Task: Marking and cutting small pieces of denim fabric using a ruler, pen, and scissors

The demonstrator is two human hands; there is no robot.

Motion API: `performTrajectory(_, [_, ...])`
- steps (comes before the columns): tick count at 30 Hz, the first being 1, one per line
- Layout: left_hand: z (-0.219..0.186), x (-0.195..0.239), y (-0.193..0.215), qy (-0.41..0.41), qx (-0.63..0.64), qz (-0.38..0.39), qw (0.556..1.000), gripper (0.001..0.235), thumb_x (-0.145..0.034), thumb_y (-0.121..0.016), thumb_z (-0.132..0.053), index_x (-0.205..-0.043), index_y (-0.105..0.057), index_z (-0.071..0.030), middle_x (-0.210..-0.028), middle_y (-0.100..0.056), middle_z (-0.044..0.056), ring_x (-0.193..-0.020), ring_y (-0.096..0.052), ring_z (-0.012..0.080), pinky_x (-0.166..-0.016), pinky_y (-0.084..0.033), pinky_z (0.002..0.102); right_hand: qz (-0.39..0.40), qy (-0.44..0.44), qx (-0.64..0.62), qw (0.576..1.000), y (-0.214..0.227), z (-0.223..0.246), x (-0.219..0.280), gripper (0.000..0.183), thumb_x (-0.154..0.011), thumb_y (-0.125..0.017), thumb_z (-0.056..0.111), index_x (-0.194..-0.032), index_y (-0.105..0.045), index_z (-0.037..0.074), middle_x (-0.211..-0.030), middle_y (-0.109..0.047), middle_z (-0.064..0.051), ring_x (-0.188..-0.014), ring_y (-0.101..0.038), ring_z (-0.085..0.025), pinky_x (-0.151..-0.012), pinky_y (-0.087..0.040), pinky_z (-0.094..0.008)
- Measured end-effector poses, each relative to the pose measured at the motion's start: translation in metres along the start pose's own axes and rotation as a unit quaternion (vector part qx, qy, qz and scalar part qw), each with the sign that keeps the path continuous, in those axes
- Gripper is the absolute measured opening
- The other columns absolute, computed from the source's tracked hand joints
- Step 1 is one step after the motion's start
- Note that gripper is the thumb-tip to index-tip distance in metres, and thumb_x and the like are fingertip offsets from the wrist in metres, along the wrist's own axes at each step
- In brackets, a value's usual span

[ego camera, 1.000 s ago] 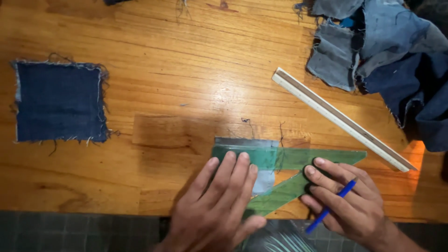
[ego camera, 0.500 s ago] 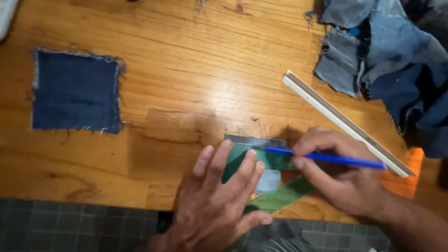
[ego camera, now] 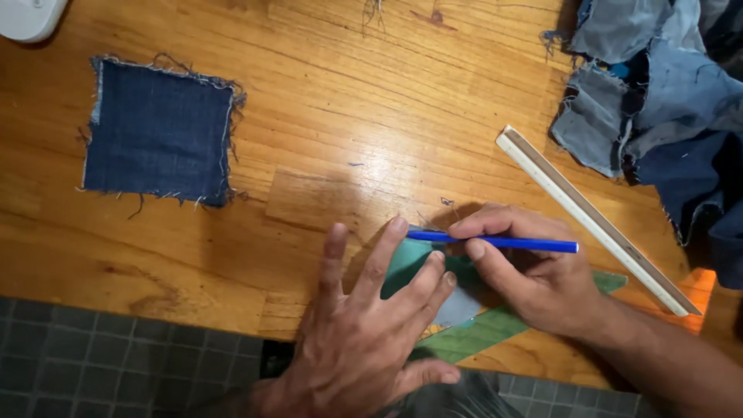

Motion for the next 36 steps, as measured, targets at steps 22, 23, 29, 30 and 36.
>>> performTrajectory(22, [0.007,-0.001,0.006,-0.02,0.093,0.018,0.995,0.081,-0.11,-0.051,-0.083,-0.158,-0.074,-0.023,-0.176,-0.059,0.01,-0.17,-0.038,0.0498,-0.127,-0.002,0.093,0.089,0.144,0.427,0.888,0.02,-0.015,0.121,0.111,-0.078,-0.084,0.099,-0.16,-0.06,0.029,-0.178,-0.062,-0.004,-0.166,-0.06,-0.035,-0.127,-0.036,-0.054])
performTrajectory(23, [0.009,0.001,0.006,-0.021,0.092,0.021,0.995,0.081,-0.11,-0.051,-0.083,-0.158,-0.074,-0.023,-0.176,-0.059,0.01,-0.17,-0.038,0.0498,-0.127,-0.002,0.093,0.087,0.143,0.426,0.889,0.02,-0.01,0.125,0.111,-0.078,-0.084,0.099,-0.16,-0.06,0.029,-0.178,-0.062,-0.004,-0.166,-0.06,-0.035,-0.127,-0.036,-0.054])
performTrajectory(29, [0.025,-0.001,0.007,0.01,0.013,0.027,0.999,0.093,-0.111,-0.032,-0.085,-0.166,-0.067,-0.018,-0.178,-0.062,-0.001,-0.174,-0.04,0.0339,-0.133,-0.004,0.087,0.079,0.283,0.402,0.867,0.008,0.041,0.152,0.045,-0.112,-0.081,0.046,-0.141,-0.075,0.012,-0.151,-0.079,-0.01,-0.145,-0.074,-0.036,-0.128,-0.049,-0.067])
performTrajectory(30, [0.025,-0.003,0.01,0.013,0.01,0.016,1.0,0.093,-0.112,-0.032,-0.084,-0.165,-0.067,-0.017,-0.174,-0.066,-0.001,-0.172,-0.045,0.0321,-0.134,-0.006,0.085,0.108,0.298,0.388,0.866,0.007,0.044,0.16,0.038,-0.117,-0.064,0.031,-0.144,-0.07,0.004,-0.153,-0.074,-0.02,-0.147,-0.071,-0.045,-0.128,-0.054,-0.067])
performTrajectory(36, [0.027,-0.014,0.029,0.022,0.007,-0.032,0.999,0.065,-0.121,-0.037,-0.06,-0.144,-0.074,-0.013,-0.166,-0.07,0.012,-0.164,-0.057,0.0363,-0.136,-0.022,0.079,-0.115,-0.214,0.042,0.969,0.144,-0.119,0.244,0.03,-0.112,-0.061,0.029,-0.141,-0.064,0.021,-0.122,-0.055,0.002,-0.107,-0.049,-0.013,-0.084,-0.036,-0.032])
Point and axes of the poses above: each hand's wrist, its own x-axis away from the middle knuckle, its own y-axis out of the back of the hand, z = x × y, the point moved 9 cm from there along -x, towards the middle knuckle
